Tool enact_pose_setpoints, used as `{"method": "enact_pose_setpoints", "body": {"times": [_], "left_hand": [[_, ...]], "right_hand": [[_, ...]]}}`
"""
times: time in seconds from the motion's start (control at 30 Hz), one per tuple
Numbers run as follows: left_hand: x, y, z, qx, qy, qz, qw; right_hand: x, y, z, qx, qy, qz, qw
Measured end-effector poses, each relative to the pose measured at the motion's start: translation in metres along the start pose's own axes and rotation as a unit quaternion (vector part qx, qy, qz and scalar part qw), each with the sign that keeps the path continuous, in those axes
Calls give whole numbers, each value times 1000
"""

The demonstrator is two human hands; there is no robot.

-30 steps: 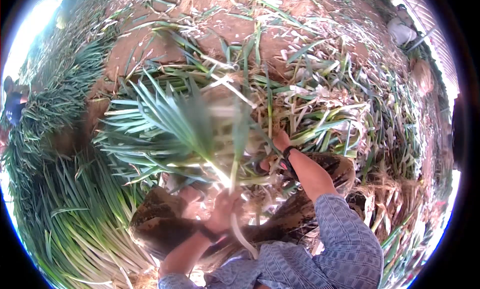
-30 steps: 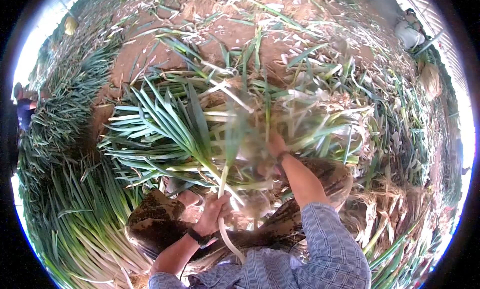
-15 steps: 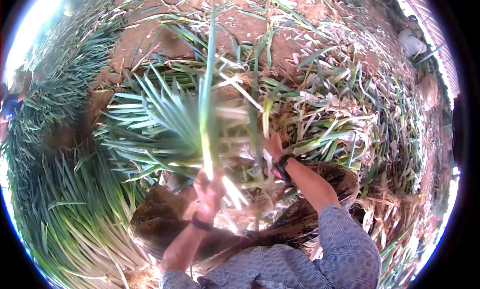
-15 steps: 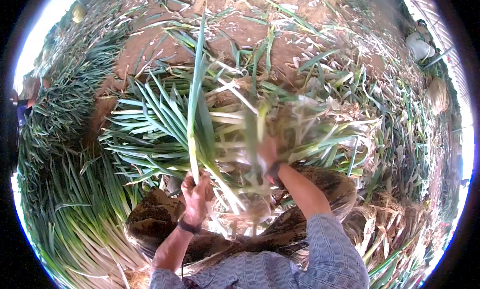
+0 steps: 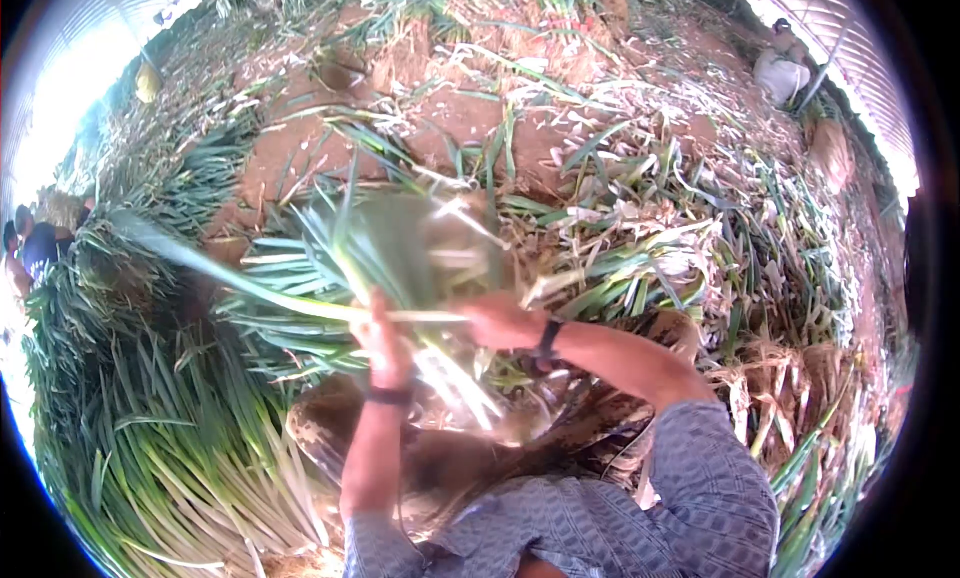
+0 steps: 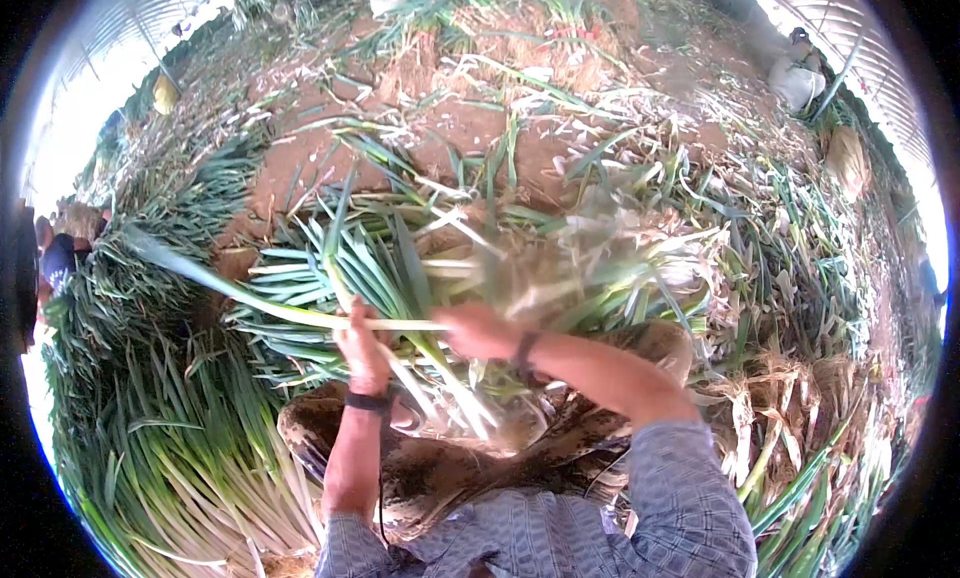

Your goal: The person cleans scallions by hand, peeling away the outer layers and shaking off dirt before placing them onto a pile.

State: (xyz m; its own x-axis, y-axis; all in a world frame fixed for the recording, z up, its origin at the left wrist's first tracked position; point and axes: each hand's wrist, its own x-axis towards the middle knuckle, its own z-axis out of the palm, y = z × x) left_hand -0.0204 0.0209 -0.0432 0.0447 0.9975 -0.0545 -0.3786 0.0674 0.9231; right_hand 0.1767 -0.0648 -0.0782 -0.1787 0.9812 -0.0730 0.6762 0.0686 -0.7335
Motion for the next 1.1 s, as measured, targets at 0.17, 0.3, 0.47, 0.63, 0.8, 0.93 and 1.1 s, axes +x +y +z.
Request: {"method": "enact_pose_setpoints", "body": {"times": [0.17, 0.3, 0.47, 0.63, 0.8, 0.93, 1.1], "left_hand": [[-8, 4, -7, -7, -49, 15, 999], [-42, 25, 34, -59, -76, 11, 995], [-27, 50, 26, 1, -74, 8, 997], [-11, 63, 15, 17, -51, 16, 998], [12, -27, -9, 32, 7, -29, 999], [61, -45, -64, 87, 87, 81, 989], [63, 26, -86, 14, 143, -38, 989]], "right_hand": [[-45, 31, -75, -282, 12, 27, 959], [-70, 23, -119, -251, 96, 7, 963], [-110, 8, -119, -209, 121, -58, 969], [-112, -62, -86, -52, 129, 17, 990], [-74, -54, -34, 107, 189, -6, 976], [-94, -25, -53, 46, 263, 22, 963], [-174, 36, -171, -90, 133, 338, 927]]}}
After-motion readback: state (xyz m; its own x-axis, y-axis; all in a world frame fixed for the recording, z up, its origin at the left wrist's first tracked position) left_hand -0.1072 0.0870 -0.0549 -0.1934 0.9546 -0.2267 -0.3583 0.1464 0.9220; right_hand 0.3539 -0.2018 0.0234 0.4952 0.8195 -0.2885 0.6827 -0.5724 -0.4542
